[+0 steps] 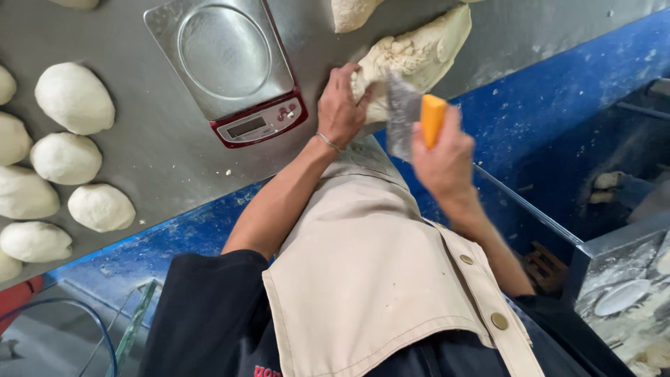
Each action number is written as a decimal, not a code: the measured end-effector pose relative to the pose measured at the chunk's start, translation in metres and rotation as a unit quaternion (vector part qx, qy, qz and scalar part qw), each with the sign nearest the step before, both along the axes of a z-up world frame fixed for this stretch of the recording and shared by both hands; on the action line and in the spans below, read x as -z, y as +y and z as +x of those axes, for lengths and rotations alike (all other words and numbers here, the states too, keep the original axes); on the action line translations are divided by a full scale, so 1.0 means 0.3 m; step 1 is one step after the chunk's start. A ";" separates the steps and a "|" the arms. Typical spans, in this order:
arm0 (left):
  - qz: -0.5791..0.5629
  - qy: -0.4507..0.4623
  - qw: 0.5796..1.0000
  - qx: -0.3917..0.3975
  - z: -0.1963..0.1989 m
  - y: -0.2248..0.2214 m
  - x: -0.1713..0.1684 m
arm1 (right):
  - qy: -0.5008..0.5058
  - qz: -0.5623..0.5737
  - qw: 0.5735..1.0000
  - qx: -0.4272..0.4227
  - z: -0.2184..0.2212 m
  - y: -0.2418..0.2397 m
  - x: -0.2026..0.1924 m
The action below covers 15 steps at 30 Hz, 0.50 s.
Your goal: The person uses a scraper to cut pieces of dough from a large mass, weighs them on a digital scale, and rolls them by hand into small spheres on a metal table.
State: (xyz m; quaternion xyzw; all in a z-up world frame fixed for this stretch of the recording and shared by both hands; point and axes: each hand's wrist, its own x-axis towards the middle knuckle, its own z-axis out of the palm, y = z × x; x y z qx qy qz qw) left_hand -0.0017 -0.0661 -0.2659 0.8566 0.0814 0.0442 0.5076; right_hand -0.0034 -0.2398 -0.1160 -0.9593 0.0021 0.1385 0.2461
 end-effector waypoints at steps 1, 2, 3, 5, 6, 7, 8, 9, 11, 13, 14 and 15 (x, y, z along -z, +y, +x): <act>-0.032 0.008 0.999 -0.008 0.002 0.015 0.013 | -0.010 0.002 1.000 -0.018 -0.013 0.055 -0.005; -0.063 0.018 0.998 -0.021 0.000 0.025 0.021 | -0.023 0.008 0.999 -0.024 -0.016 0.091 -0.004; -0.082 0.019 0.996 -0.036 -0.003 0.023 0.022 | -0.035 0.013 0.999 -0.029 -0.021 0.118 0.002; -0.114 0.024 0.991 -0.070 -0.021 0.030 0.018 | -0.055 0.006 0.997 -0.051 -0.031 0.157 0.035; -0.120 0.041 0.989 -0.081 -0.029 0.033 0.016 | -0.064 -0.012 0.996 -0.066 -0.025 0.172 0.068; -0.125 0.059 0.986 -0.091 -0.036 0.033 0.013 | -0.073 -0.029 0.994 -0.081 -0.017 0.187 0.106; -0.130 0.076 0.984 -0.099 -0.032 0.036 0.013 | -0.079 -0.037 0.992 -0.086 -0.008 0.213 0.152; -0.127 0.082 0.982 -0.110 -0.019 0.034 0.016 | -0.085 -0.045 0.991 -0.092 0.003 0.247 0.202; -0.125 0.096 0.979 -0.130 0.006 0.028 0.024 | -0.091 -0.049 0.989 -0.101 0.037 0.290 0.288; -0.159 0.147 0.969 -0.122 0.028 0.076 0.044 | -0.093 -0.041 0.990 -0.103 0.056 0.313 0.352; -0.178 0.166 0.962 -0.121 0.048 0.080 0.038 | -0.107 -0.029 0.988 -0.109 0.065 0.292 0.360; -0.192 0.140 0.964 -0.120 0.039 0.059 0.006 | -0.120 -0.017 0.986 -0.116 0.071 0.260 0.355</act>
